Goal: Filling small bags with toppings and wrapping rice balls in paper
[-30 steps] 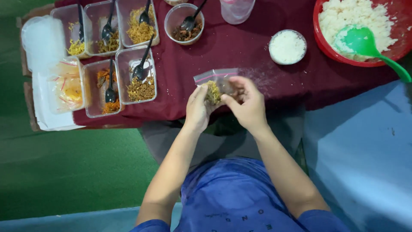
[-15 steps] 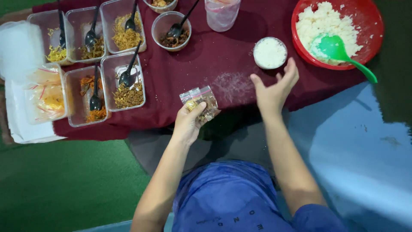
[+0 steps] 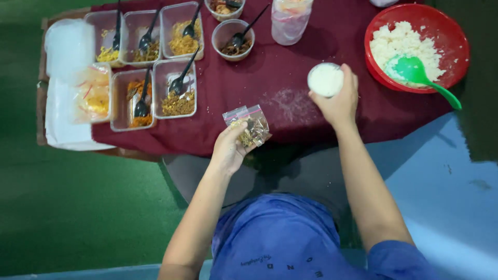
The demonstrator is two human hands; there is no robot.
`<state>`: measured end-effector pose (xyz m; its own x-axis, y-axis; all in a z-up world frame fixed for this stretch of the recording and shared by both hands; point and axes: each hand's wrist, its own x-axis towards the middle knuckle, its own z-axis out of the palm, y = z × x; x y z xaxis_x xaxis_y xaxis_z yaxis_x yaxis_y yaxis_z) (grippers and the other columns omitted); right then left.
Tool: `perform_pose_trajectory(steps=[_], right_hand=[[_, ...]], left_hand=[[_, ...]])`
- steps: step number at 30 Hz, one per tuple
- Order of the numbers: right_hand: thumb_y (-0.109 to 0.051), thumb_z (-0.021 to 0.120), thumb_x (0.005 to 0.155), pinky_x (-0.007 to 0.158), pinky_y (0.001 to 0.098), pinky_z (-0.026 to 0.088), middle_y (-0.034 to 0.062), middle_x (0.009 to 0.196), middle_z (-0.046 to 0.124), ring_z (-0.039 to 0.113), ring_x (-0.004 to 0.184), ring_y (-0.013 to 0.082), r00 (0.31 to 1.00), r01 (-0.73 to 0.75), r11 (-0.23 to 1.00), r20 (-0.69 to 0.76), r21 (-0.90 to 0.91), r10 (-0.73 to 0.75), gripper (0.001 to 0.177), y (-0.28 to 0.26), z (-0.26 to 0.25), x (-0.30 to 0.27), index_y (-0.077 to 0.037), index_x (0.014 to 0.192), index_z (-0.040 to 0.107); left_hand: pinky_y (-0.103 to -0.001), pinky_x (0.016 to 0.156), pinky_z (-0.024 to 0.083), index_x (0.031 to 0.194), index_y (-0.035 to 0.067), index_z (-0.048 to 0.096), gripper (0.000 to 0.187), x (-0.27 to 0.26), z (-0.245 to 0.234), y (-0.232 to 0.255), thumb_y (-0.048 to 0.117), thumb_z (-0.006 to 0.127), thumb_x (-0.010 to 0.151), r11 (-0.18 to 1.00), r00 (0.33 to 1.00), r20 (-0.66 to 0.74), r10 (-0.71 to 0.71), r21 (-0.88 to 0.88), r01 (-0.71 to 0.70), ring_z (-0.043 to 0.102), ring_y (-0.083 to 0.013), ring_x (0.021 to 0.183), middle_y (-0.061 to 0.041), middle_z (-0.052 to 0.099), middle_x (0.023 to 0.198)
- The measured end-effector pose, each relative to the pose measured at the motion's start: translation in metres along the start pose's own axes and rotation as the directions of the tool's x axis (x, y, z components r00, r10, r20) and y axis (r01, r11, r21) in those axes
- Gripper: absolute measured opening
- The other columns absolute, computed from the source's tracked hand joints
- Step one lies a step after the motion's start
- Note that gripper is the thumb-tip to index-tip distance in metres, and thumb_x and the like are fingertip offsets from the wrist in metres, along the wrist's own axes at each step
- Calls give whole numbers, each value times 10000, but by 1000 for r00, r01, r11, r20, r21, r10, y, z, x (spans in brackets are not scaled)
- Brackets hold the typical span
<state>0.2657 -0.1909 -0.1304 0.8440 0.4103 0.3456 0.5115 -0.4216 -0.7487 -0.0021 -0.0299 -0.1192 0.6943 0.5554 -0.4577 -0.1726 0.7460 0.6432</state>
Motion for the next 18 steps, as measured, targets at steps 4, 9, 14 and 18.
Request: perform_pose_trajectory(steps=[4, 9, 14, 18], right_hand=[[-208, 1008, 608, 1126, 617, 353, 332, 1356, 539, 507, 1308, 540, 984, 173, 975, 3, 142, -175, 1075, -25, 5, -53, 40, 1506, 473], [-214, 1025, 508, 1160, 481, 381, 208, 1357, 575, 554, 1313, 371, 983, 108, 937, 107, 333, -151, 1160, -61, -10, -96, -60, 1530, 497], [-237, 1045, 467, 1182, 438, 377, 163, 1363, 588, 563, 1316, 300, 983, 60, 929, 139, 366, -118, 1210, -70, -26, -93, -80, 1536, 501], [-226, 1050, 462, 1183, 423, 371, 152, 1366, 591, 572, 1298, 273, 987, 45, 919, 122, 391, -100, 1217, -67, -36, -66, -59, 1531, 495]], left_hand=[[-466, 757, 668, 1162, 15, 667, 294, -6, -8, -5, 160, 758, 923, 999, 1000, -17, -7, -42, 6, 787, -278, 849, -172, 764, 1003], [-524, 819, 644, 1209, 1, 689, 316, -26, 4, 0, 157, 733, 937, 999, 998, -49, -31, -17, 30, 768, -310, 894, -189, 744, 1048], [-521, 835, 642, 1178, 23, 704, 278, -17, 13, -6, 168, 723, 941, 996, 994, -62, -90, -2, 90, 772, -307, 904, -182, 753, 1044], [-492, 808, 651, 1173, 20, 712, 286, 4, 46, 10, 161, 723, 925, 990, 990, 1, -141, 30, 141, 780, -285, 876, -177, 776, 1017]])
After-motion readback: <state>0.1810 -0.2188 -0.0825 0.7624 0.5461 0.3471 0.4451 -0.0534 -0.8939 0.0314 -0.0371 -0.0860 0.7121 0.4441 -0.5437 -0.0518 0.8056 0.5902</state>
